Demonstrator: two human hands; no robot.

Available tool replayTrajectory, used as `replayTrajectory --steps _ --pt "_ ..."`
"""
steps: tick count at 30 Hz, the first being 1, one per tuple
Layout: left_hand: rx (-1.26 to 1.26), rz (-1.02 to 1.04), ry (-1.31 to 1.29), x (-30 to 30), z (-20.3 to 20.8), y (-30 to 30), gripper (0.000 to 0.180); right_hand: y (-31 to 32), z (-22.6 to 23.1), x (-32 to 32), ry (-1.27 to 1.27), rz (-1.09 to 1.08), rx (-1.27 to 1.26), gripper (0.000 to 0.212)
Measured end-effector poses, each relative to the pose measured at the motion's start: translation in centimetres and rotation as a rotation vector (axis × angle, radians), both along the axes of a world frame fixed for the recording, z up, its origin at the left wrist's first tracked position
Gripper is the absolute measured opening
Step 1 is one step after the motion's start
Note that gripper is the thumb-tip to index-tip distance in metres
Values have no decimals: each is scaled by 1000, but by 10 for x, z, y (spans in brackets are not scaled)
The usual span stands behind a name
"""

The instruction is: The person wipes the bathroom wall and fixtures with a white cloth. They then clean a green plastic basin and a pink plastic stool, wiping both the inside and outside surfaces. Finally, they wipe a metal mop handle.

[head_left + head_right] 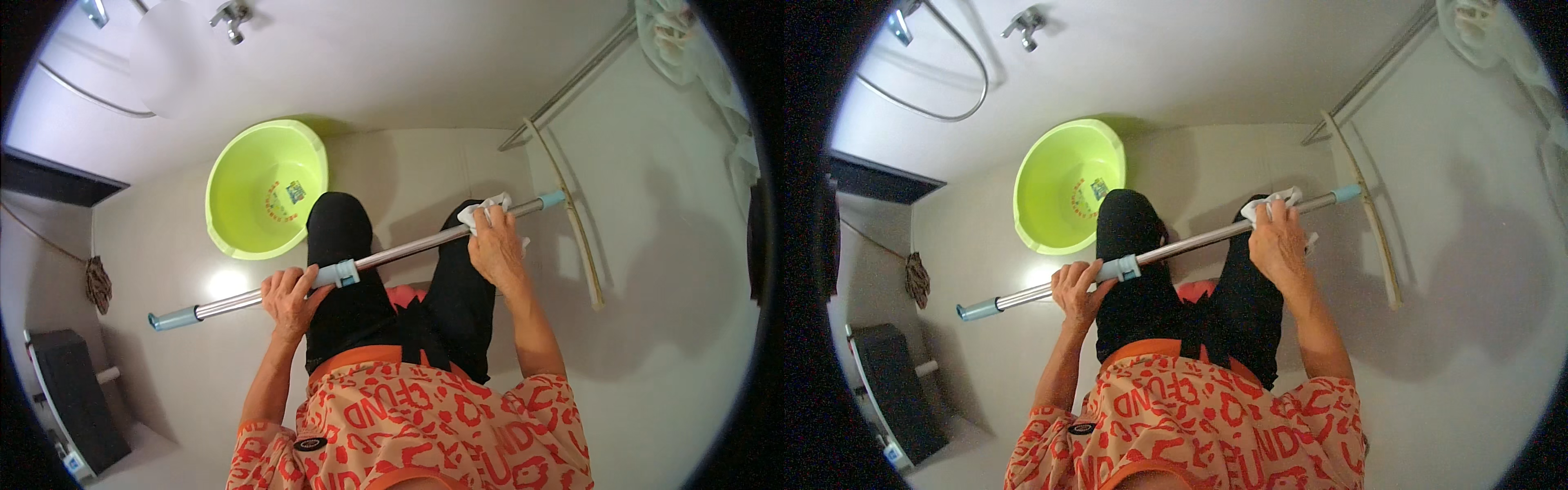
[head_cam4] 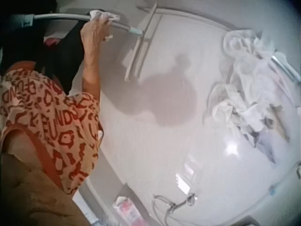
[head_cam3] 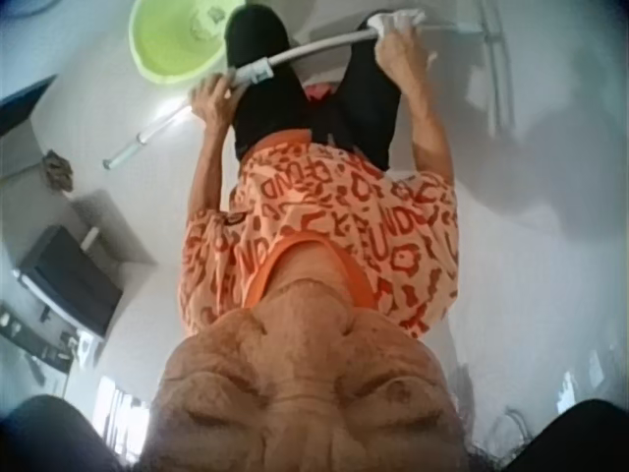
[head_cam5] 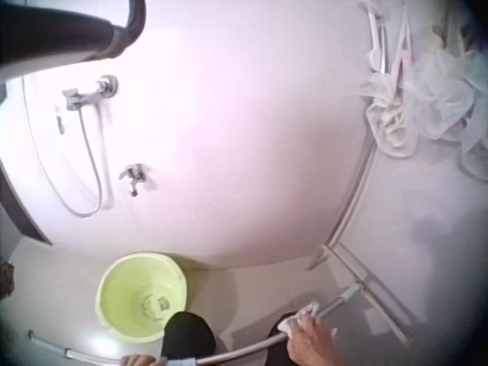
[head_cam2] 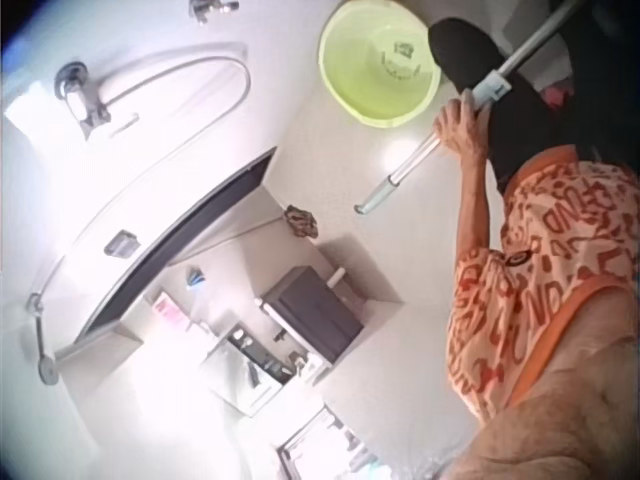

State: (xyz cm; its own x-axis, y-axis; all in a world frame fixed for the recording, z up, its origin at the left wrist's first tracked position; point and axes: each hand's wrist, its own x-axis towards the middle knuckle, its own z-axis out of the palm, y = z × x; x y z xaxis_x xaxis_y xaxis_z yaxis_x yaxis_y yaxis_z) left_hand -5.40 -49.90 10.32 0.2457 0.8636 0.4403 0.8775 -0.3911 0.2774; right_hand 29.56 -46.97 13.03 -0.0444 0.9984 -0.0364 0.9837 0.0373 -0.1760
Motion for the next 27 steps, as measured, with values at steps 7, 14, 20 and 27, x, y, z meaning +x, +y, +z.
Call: replayTrajectory --steps 7,14,20,27 --pt "11 14 -10 -4 -6 -1 42 -15 7 -74 259 279 -30 64" --pt "-24 -26 -42 1 5 -2 42 -12 17 -137 416 584 175 41" --pt "-23 -31 -24 -2 8 0 43 0 18 -108 283 587 121 34" --pt "-20 -35 -26 -1 4 -1 40 5 25 -30 180 415 -55 45"
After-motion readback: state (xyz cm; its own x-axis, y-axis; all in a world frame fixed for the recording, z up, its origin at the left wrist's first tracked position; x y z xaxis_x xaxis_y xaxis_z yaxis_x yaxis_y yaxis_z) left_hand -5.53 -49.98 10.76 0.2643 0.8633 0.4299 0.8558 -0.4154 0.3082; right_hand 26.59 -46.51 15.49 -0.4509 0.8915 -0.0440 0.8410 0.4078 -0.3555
